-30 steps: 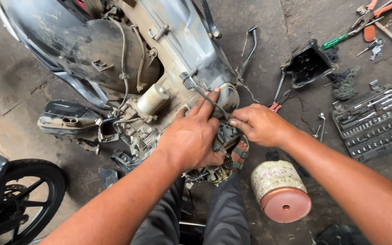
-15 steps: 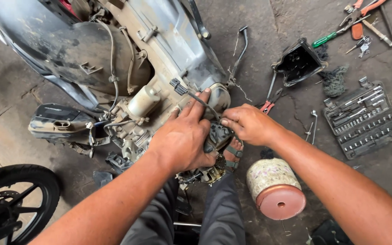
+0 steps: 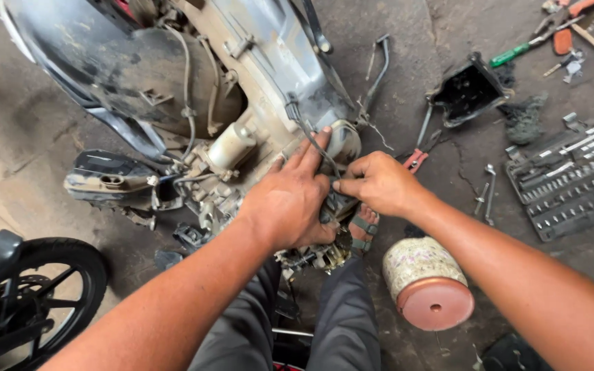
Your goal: Dismantling and repairing components of a scooter engine, including wires and internal parts.
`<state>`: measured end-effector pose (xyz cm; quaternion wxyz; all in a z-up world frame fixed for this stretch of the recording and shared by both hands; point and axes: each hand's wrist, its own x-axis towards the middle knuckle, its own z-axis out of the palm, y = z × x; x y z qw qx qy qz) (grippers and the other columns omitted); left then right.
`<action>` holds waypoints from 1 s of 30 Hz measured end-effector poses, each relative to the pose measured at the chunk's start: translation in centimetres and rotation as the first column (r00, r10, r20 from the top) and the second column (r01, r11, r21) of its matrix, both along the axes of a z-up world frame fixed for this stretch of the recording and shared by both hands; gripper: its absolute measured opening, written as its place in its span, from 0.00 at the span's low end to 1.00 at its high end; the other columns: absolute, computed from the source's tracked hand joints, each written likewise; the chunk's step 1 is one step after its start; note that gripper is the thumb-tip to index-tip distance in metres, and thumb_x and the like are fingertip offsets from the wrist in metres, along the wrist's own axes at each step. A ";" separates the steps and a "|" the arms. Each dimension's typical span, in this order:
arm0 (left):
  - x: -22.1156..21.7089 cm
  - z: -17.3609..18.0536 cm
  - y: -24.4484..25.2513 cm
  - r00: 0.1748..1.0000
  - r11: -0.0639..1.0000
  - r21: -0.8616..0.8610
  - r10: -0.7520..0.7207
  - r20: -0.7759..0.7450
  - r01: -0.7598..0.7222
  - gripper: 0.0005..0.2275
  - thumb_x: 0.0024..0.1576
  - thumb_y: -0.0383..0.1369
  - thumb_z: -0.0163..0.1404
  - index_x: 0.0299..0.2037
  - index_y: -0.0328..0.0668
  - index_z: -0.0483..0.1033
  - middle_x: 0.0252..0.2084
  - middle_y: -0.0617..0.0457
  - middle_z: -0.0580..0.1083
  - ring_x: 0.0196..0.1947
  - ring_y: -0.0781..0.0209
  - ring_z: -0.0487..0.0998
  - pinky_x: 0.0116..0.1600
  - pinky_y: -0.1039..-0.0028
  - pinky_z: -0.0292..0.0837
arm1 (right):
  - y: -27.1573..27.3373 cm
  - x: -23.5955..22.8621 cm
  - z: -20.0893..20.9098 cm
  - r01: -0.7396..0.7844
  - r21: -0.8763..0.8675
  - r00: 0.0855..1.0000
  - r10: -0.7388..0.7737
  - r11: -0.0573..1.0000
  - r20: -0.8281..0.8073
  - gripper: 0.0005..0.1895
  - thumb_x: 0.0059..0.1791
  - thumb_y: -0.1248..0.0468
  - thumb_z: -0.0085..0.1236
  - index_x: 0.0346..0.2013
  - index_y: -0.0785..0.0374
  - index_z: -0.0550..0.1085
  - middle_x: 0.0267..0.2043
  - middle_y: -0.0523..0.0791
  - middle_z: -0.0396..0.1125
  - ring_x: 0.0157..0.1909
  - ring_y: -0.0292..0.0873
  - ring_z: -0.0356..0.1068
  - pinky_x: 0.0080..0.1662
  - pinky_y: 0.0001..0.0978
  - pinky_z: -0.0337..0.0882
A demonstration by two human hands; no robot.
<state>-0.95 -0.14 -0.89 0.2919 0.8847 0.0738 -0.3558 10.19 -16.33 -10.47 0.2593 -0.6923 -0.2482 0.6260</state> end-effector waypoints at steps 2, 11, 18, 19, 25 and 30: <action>0.5 -0.3 0.0 0.999 1.000 0.026 -0.013 0.037 0.012 0.29 0.35 0.47 0.65 0.42 0.32 0.79 0.75 0.31 0.45 0.73 0.37 0.52 0.66 0.48 0.61 | -0.3 -0.3 0.1 0.134 0.012 0.990 -0.134 0.991 -0.039 0.16 0.46 0.59 0.64 0.24 0.72 0.79 0.14 0.51 0.68 0.17 0.41 0.69 0.23 0.38 0.66; 0.7 0.3 0.0 1.000 0.999 0.027 -0.021 -0.008 0.021 0.27 0.38 0.47 0.65 0.40 0.30 0.79 0.76 0.33 0.46 0.74 0.40 0.52 0.67 0.50 0.60 | -1.4 -3.0 -1.1 0.502 -0.035 0.858 -0.502 0.864 -0.109 0.14 0.47 0.63 0.60 0.21 0.71 0.75 0.12 0.45 0.64 0.11 0.37 0.64 0.16 0.32 0.61; 0.6 0.4 0.1 1.000 1.000 -0.014 0.024 0.008 -0.024 0.30 0.36 0.47 0.66 0.43 0.31 0.77 0.75 0.35 0.46 0.74 0.40 0.51 0.66 0.47 0.59 | -0.5 -2.8 1.1 0.240 0.260 0.900 -0.315 0.935 0.303 0.11 0.42 0.62 0.60 0.20 0.67 0.77 0.13 0.51 0.66 0.14 0.44 0.70 0.24 0.35 0.68; 0.6 0.5 0.0 1.000 1.000 -0.016 0.020 0.006 -0.020 0.31 0.36 0.47 0.66 0.44 0.31 0.77 0.75 0.35 0.46 0.74 0.39 0.50 0.66 0.47 0.58 | -0.8 -3.3 0.7 0.244 0.281 0.854 -0.343 0.928 0.390 0.09 0.41 0.62 0.60 0.22 0.67 0.78 0.16 0.53 0.66 0.17 0.47 0.71 0.26 0.38 0.68; 0.3 0.3 0.1 1.000 1.000 -0.002 0.007 0.025 -0.006 0.29 0.37 0.47 0.65 0.41 0.29 0.76 0.75 0.32 0.47 0.74 0.39 0.51 0.66 0.47 0.59 | -0.2 -5.8 0.8 0.459 0.146 0.746 -0.470 0.876 0.473 0.10 0.40 0.61 0.60 0.23 0.67 0.79 0.17 0.54 0.68 0.21 0.52 0.72 0.29 0.42 0.69; 0.4 0.1 -0.2 1.000 1.000 0.001 -0.003 0.025 0.003 0.30 0.36 0.47 0.66 0.42 0.29 0.76 0.74 0.32 0.47 0.74 0.40 0.50 0.66 0.46 0.59 | -0.2 -7.0 0.8 0.542 0.176 0.657 -0.545 0.822 0.522 0.10 0.41 0.62 0.60 0.21 0.68 0.77 0.18 0.55 0.67 0.20 0.52 0.71 0.29 0.43 0.68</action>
